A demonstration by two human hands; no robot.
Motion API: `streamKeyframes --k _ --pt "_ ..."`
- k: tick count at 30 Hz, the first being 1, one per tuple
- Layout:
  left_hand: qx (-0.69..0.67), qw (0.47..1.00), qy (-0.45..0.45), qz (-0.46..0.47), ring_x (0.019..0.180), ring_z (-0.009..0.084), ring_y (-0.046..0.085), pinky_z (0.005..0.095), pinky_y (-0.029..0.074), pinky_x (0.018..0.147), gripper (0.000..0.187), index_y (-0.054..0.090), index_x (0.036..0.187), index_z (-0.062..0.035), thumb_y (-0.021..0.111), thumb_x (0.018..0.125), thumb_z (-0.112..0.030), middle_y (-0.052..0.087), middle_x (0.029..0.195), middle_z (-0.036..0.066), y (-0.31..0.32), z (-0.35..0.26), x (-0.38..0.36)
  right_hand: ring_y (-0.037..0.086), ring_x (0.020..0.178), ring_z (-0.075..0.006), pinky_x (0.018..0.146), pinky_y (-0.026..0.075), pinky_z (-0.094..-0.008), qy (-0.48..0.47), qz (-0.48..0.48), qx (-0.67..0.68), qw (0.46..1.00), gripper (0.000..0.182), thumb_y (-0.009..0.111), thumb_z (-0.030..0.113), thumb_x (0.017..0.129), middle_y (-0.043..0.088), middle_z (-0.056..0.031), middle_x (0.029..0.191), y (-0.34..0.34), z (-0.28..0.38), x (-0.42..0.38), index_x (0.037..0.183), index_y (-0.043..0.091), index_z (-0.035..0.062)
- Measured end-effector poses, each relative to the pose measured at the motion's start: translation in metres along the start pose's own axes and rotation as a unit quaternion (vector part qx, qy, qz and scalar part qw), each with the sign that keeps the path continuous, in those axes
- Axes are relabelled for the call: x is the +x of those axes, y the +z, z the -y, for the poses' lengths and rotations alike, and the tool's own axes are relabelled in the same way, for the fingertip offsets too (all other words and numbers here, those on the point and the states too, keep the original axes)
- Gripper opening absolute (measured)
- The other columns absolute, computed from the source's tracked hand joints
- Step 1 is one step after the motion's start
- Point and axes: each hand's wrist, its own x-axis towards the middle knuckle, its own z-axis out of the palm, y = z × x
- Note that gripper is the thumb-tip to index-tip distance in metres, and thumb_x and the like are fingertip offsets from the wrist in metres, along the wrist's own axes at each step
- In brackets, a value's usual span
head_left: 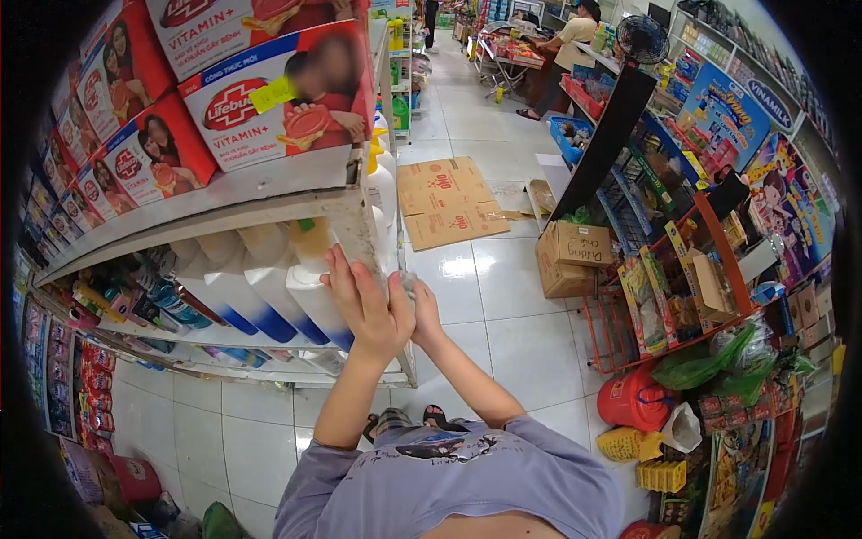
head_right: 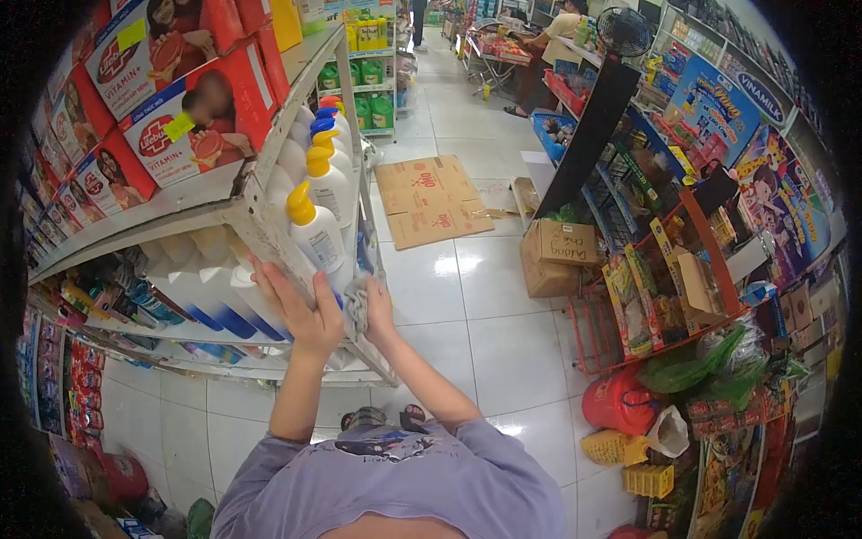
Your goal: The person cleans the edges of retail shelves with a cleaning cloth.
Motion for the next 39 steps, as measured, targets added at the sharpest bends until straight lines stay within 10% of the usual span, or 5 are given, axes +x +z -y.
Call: streamKeyframes --k 11,30,39 --pt "-0.006 1.0 -0.02 -0.018 0.115 0.0415 0.019 0.045 0.007 0.095 0.059 0.017 0.122 0.006 0.048 0.073 -0.005 0.02 0.122 0.031 0.002 -0.001 -0.001 0.054 0.079 -0.0176 0.07 0.046 -0.0323 0.057 0.108 0.216 0.969 0.033 0.034 0.032 0.084 0.054 -0.007 0.089 0.008 0.015 0.149 0.1 0.046 0.0056" --pt "-0.021 0.999 -0.033 -0.014 0.116 0.0414 0.017 0.0465 0.006 0.095 0.062 0.015 0.123 0.0044 0.049 0.072 -0.003 0.017 0.123 0.031 0.001 0.0 -0.003 0.051 0.091 -0.0203 0.08 0.042 -0.032 0.076 0.05 0.101 0.991 0.035 0.026 0.026 0.086 0.052 -0.0114 0.1 -0.002 -0.007 0.026 0.108 0.041 0.0023" --pt "-0.008 1.0 -0.021 -0.017 0.116 0.041 0.018 0.0446 0.006 0.096 0.059 0.017 0.122 0.0057 0.048 0.073 -0.004 0.018 0.122 0.032 0.002 0.001 -0.005 0.056 0.076 -0.0193 0.067 0.046 -0.0355 0.114 0.087 0.176 0.974 0.025 0.038 0.023 0.082 0.055 -0.009 0.084 0.003 0.014 0.154 0.093 0.049 0.0031"
